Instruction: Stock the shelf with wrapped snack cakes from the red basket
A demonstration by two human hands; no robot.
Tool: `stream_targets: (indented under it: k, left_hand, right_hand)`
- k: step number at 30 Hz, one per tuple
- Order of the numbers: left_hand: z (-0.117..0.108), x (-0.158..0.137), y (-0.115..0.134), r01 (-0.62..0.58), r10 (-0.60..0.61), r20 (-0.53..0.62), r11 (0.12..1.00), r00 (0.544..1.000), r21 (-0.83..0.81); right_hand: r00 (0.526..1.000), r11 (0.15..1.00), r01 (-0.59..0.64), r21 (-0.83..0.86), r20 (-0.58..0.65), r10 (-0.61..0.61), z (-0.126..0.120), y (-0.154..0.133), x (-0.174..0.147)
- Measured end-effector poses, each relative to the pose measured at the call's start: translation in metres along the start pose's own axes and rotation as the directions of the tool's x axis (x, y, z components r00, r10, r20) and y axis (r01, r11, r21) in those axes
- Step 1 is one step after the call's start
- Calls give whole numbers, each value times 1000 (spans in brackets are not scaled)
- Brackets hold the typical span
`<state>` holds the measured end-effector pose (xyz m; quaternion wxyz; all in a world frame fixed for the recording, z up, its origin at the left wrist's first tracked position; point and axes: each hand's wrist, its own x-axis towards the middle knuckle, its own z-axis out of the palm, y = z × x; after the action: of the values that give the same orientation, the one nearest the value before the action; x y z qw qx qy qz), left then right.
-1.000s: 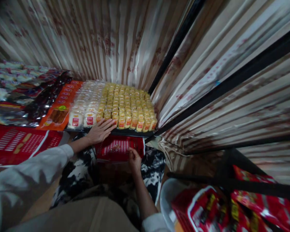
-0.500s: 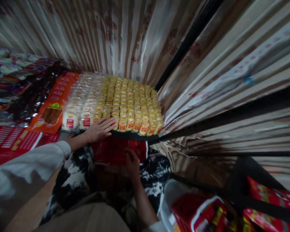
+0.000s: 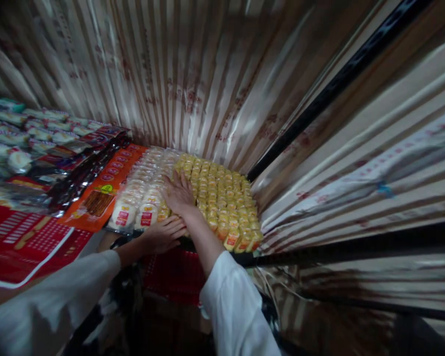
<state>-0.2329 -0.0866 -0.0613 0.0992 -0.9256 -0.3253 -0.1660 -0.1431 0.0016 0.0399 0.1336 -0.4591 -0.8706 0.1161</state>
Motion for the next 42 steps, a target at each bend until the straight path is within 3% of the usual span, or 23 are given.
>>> stream_targets:
  k: [3, 8, 12, 15, 18, 21, 27, 29, 31, 34, 37, 42]
  left_hand:
    - [3, 0, -1, -18, 18, -5, 1000, 1000, 11]
    - [5, 1, -1, -21, 21, 13, 1000, 1000, 8]
    - [2, 2, 0, -19, 19, -8, 999, 1000, 32]
    - [1, 2, 1, -8, 9, -19, 997, 1000, 74]
    - [0, 3, 1, -15, 16, -7, 994, 1000, 113]
    - [0, 3, 1, -17, 20, -17, 990, 1000, 139]
    - [-2, 2, 4, 13, -8, -37, 991, 999, 130]
    - [-1, 1, 4, 21, -15, -49, 992, 999, 123]
    - [-1, 0, 4, 25, -18, -67, 993, 998, 116]
    - [0, -1, 4, 18, -7, -98, 994, 995, 110]
    - [-2, -2, 3, 1, 12, -126, 994, 992, 106]
    - [-6, -2, 3, -14, 25, -138, 997, 990, 79]
  right_hand:
    - [992, 995, -87, -55, 81, 91, 17, 5, 11]
    - [992, 990, -115, -86, 48, 120, 34, 11, 5]
    - [989, 990, -121, -76, 75, 126, 27, 9, 5]
    - [992, 991, -123, -61, 30, 125, 13, 11, 7]
    - [975, 972, -222, -76, -5, 223, 3, 19, 7]
    - [953, 953, -292, -82, 54, 297, 6, 29, 4]
    - [956, 959, -281, -31, 73, 283, 11, 30, 2]
    - [970, 970, -241, -17, 7, 242, 3, 27, -3]
    - [966, 979, -202, -23, -171, 195, -6, 24, -15]
    - [867, 965, -261, -12, -443, 229, -13, 25, -47]
    - [828, 949, -314, 12, -486, 280, -8, 33, -87]
    - [811, 966, -250, 64, -531, 245, 5, 45, -152]
